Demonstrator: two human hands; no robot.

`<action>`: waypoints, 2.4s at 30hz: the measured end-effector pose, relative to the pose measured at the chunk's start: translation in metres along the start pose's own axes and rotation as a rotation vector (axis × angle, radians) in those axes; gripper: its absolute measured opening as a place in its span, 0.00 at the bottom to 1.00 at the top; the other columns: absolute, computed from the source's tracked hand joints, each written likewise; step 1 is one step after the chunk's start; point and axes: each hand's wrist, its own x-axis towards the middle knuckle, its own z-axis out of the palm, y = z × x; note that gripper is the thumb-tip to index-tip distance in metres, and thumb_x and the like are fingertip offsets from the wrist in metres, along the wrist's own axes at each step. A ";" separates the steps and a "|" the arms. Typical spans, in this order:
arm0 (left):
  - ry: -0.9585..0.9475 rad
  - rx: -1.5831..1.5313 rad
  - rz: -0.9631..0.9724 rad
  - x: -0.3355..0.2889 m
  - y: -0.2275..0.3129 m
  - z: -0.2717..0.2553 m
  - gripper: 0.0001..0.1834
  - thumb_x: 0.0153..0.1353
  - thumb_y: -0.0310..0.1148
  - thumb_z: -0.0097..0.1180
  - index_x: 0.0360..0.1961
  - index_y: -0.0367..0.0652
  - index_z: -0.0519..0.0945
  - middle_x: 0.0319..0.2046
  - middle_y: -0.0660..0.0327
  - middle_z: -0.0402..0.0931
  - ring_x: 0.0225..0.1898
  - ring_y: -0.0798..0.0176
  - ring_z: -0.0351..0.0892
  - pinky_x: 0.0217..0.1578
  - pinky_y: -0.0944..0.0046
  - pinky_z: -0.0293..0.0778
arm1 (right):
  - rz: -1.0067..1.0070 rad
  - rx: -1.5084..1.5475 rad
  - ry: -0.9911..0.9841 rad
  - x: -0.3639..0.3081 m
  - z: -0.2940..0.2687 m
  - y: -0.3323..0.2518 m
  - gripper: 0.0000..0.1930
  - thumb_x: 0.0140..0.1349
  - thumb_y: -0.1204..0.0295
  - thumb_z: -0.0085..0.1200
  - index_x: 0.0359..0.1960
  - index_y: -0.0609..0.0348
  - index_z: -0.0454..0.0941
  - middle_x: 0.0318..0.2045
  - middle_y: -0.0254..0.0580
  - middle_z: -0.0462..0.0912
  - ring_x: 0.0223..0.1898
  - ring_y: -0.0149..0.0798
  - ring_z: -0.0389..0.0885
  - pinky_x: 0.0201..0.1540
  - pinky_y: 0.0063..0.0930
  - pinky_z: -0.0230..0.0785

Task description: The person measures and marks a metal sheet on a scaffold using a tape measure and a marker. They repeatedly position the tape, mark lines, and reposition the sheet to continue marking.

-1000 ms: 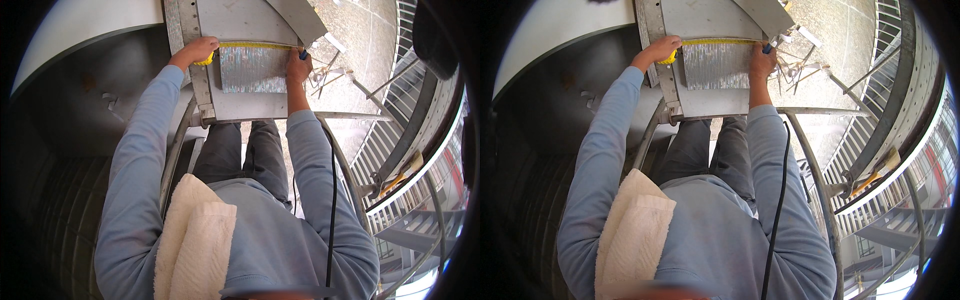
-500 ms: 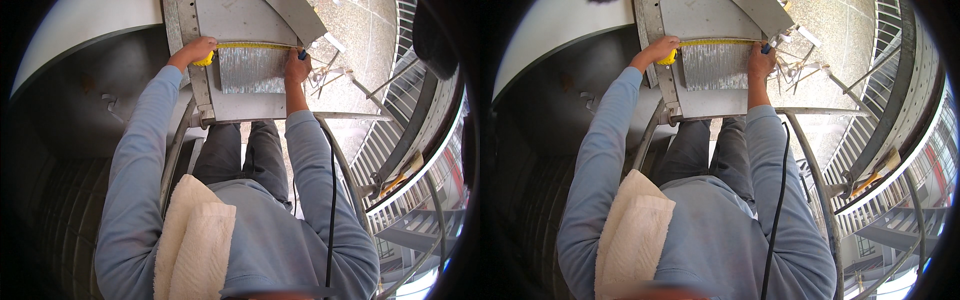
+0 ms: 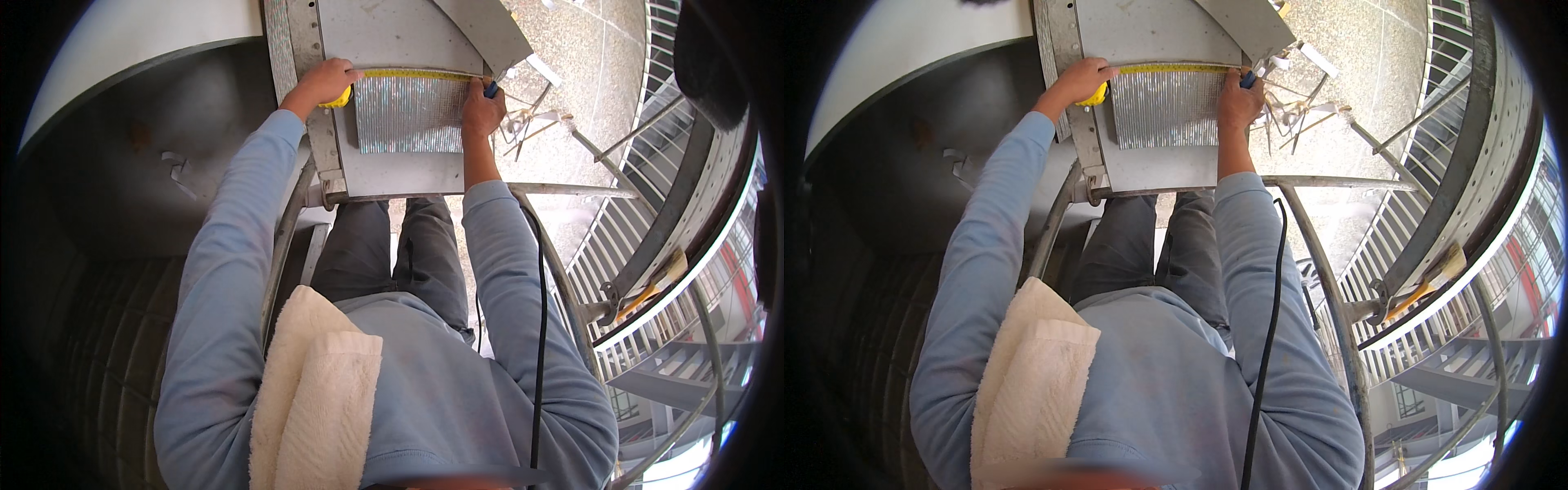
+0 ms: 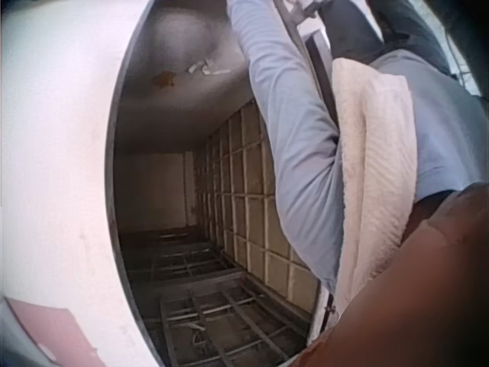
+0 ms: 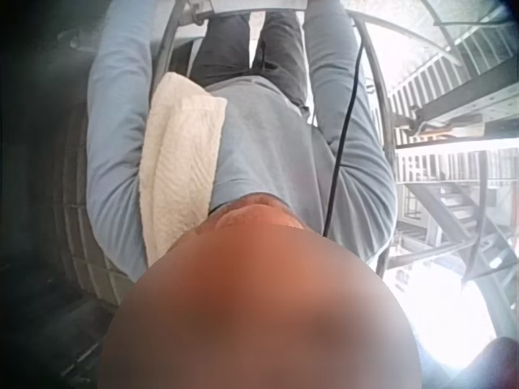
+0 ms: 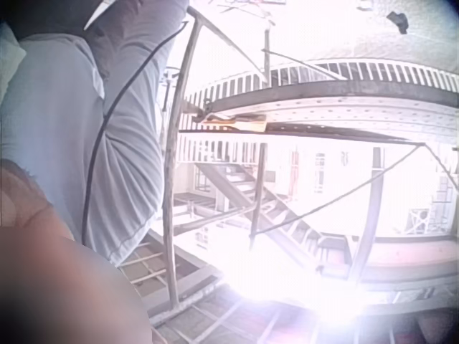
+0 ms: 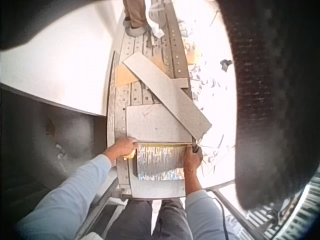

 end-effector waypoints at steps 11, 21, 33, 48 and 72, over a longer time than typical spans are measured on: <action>-0.008 -0.061 -0.016 0.002 -0.006 0.002 0.27 0.70 0.51 0.54 0.44 0.32 0.84 0.40 0.40 0.83 0.42 0.41 0.83 0.45 0.49 0.76 | 0.029 0.043 -0.014 -0.003 -0.001 -0.006 0.17 0.58 0.61 0.67 0.43 0.60 0.85 0.34 0.49 0.87 0.37 0.47 0.86 0.47 0.40 0.76; -0.031 -0.022 -0.144 0.004 0.009 0.002 0.27 0.69 0.52 0.55 0.42 0.33 0.86 0.44 0.41 0.84 0.46 0.39 0.84 0.50 0.46 0.76 | 0.003 -0.004 0.004 -0.003 0.000 -0.006 0.17 0.58 0.60 0.66 0.41 0.59 0.85 0.33 0.50 0.87 0.35 0.48 0.84 0.45 0.39 0.76; 0.019 -0.055 -0.137 0.003 0.003 0.006 0.28 0.69 0.54 0.55 0.44 0.34 0.86 0.44 0.43 0.85 0.45 0.41 0.84 0.49 0.48 0.77 | -0.033 0.110 -0.014 0.001 0.004 0.004 0.15 0.60 0.61 0.64 0.40 0.61 0.84 0.33 0.48 0.86 0.34 0.46 0.84 0.44 0.38 0.76; 0.060 -0.088 -0.116 0.004 -0.005 0.012 0.30 0.67 0.56 0.58 0.41 0.33 0.85 0.38 0.41 0.83 0.40 0.41 0.83 0.45 0.48 0.75 | -0.021 0.044 0.012 0.000 0.005 0.004 0.19 0.58 0.57 0.65 0.39 0.62 0.84 0.34 0.50 0.86 0.37 0.47 0.85 0.44 0.39 0.75; 0.019 -0.062 -0.239 -0.006 0.019 0.004 0.26 0.69 0.53 0.54 0.45 0.38 0.86 0.48 0.44 0.84 0.50 0.42 0.83 0.52 0.48 0.76 | -0.177 0.116 -0.239 -0.022 -0.011 0.005 0.23 0.66 0.56 0.61 0.49 0.66 0.73 0.35 0.51 0.79 0.35 0.46 0.76 0.46 0.39 0.71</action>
